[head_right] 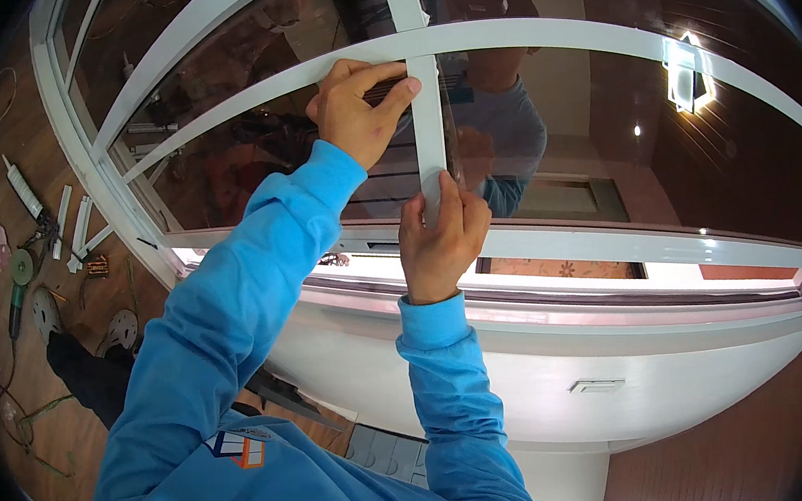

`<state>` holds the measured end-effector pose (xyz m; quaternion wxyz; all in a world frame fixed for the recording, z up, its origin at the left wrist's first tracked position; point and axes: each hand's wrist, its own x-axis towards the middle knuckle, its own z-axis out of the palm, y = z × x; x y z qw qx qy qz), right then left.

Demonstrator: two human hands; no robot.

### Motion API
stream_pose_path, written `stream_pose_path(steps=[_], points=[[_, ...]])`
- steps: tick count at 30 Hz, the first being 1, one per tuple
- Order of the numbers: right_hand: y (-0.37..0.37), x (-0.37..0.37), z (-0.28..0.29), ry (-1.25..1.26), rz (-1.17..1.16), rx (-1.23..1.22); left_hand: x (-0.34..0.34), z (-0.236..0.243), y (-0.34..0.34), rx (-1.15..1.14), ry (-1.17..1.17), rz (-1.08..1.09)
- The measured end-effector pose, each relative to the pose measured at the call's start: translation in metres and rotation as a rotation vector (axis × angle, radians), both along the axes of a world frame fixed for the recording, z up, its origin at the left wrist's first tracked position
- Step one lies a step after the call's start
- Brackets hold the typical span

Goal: Installing or repairing trim on a sliding glass door using a tape measure and sealant.

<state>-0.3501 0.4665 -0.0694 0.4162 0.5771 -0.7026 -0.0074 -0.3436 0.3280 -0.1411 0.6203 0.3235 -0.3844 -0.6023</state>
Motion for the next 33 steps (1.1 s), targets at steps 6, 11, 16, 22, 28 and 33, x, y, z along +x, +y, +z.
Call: stream_pose_path(steps=[6, 11, 16, 22, 28, 33], points=[[-0.001, -0.002, 0.000, 0.015, 0.005, 0.006, 0.000, 0.001, 0.001, 0.010, -0.015, -0.011], [-0.001, -0.004, 0.000, 0.043, 0.007, 0.029, -0.003, 0.000, 0.001, 0.009, 0.000, 0.003], [0.000, -0.004, 0.003, 0.073, -0.004, 0.037, -0.002, 0.002, 0.002, 0.028, 0.002, 0.004], [0.000, -0.003, 0.009, 0.090, 0.005, 0.066, -0.003, 0.005, 0.006, 0.052, -0.024, 0.020], [-0.001, -0.001, 0.014, 0.089, -0.009, 0.102, -0.001, 0.012, 0.007, 0.097, -0.006, -0.019], [0.000, -0.003, 0.018, 0.105, 0.011, 0.125, -0.003, 0.016, 0.012, 0.151, 0.002, 0.013]])
